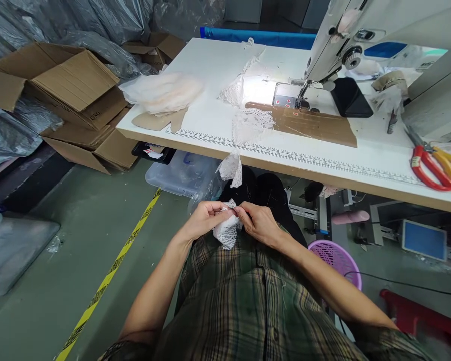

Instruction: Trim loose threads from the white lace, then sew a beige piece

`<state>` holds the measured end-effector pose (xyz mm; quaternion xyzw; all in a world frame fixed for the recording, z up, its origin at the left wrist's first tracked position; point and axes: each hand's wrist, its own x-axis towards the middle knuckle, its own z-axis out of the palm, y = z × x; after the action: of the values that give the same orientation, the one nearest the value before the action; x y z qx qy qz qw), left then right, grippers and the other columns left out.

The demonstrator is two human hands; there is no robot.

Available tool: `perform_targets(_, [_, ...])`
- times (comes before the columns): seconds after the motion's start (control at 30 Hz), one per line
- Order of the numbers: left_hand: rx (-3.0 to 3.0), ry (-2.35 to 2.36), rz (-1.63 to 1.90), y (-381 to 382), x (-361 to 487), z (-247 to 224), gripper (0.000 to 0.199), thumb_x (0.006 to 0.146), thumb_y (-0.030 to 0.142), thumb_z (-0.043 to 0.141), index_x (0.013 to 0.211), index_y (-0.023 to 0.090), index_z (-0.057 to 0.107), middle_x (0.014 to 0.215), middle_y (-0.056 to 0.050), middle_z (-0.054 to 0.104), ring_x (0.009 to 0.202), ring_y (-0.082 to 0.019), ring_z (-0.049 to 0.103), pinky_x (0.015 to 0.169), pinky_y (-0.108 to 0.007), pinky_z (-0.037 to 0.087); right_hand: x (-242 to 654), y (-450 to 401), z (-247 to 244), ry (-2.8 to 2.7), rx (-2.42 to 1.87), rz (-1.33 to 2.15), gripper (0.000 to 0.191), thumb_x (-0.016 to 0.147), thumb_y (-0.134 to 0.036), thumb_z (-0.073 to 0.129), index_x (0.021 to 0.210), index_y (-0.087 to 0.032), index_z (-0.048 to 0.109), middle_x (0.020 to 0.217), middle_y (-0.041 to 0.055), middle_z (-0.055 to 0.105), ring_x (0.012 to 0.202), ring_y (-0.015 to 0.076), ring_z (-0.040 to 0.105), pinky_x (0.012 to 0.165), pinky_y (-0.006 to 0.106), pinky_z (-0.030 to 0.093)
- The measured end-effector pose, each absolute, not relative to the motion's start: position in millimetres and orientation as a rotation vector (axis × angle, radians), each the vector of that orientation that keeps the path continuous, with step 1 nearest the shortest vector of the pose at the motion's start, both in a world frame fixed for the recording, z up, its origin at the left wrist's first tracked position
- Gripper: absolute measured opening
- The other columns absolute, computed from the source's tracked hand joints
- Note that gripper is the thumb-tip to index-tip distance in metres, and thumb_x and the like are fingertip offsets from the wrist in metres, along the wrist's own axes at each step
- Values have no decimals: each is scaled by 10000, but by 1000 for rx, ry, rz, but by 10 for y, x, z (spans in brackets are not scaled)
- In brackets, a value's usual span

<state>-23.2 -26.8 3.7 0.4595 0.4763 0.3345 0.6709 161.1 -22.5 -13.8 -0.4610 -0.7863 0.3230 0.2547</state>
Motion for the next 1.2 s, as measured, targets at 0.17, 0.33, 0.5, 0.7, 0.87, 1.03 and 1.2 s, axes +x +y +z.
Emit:
perform_targets(0.17, [1099, 1080, 747, -271, -225, -8, 310, 748, 415, 713, 808, 111, 696, 696, -30, 661, 583, -113, 558, 531, -205, 423, 1630, -247, -230, -1987, -1203, 1140, 324, 957, -461, 387, 839, -196, 533, 649, -37, 481, 572, 110, 431, 556, 223, 334])
perform_targets(0.33, [1561, 1263, 737, -159, -238, -243, 317, 868, 421, 563, 989, 155, 685, 914, -67, 684, 823, -195, 625, 724, -294, 482, 1677, -213, -356, -1900, -1293, 1127, 317, 908, -502, 462, 893, -192, 526, 660, -49, 466, 542, 98, 419, 537, 218, 354])
perform_targets(0.5, [2081, 1442, 548, -87, -270, -568, 365, 861, 383, 587, 1179, 204, 615, 1200, -111, 587, 1128, -290, 536, 976, -475, 398, 1572, 12, -245, -1760, -1373, 649, 314, 850, -493, 542, 870, -180, 547, 755, 7, 578, 535, 95, 457, 553, 233, 373])
perform_targets(0.7, [2098, 1434, 637, -110, -294, -647, 346, 879, 367, 562, 1183, 207, 603, 1226, -114, 565, 1177, -277, 522, 1006, -470, 405, 1254, 306, -27, -1607, -1540, 309, 401, 813, -533, 566, 939, -160, 643, 570, 14, 577, 523, 147, 535, 541, 245, 352])
perform_targets(0.87, [1793, 1454, 1121, 46, -350, -456, 356, 879, 393, 548, 1175, 202, 594, 1181, -104, 581, 1110, -234, 563, 965, -394, 450, 1291, 301, 12, -1595, -1402, 483, 252, 854, -371, 485, 810, -178, 640, 526, -12, 518, 479, 116, 464, 526, 236, 357])
perform_targets(1.03, [1453, 1246, 1332, 244, -323, -212, 476, 872, 518, 513, 1200, 181, 586, 1273, -129, 544, 1192, -254, 504, 1028, -400, 384, 1450, -50, 90, -1679, -1151, 988, 132, 819, -286, 529, 742, -185, 564, 517, -58, 418, 454, 79, 356, 454, 208, 307])
perform_targets(1.2, [1226, 724, 1019, 173, -124, -141, 547, 742, 593, 634, 1084, 166, 657, 1131, -136, 638, 1120, -292, 560, 963, -405, 425, 1560, -432, 194, -1782, -1017, 1235, 74, 808, -215, 549, 741, -184, 553, 518, -70, 405, 440, 65, 339, 440, 204, 284])
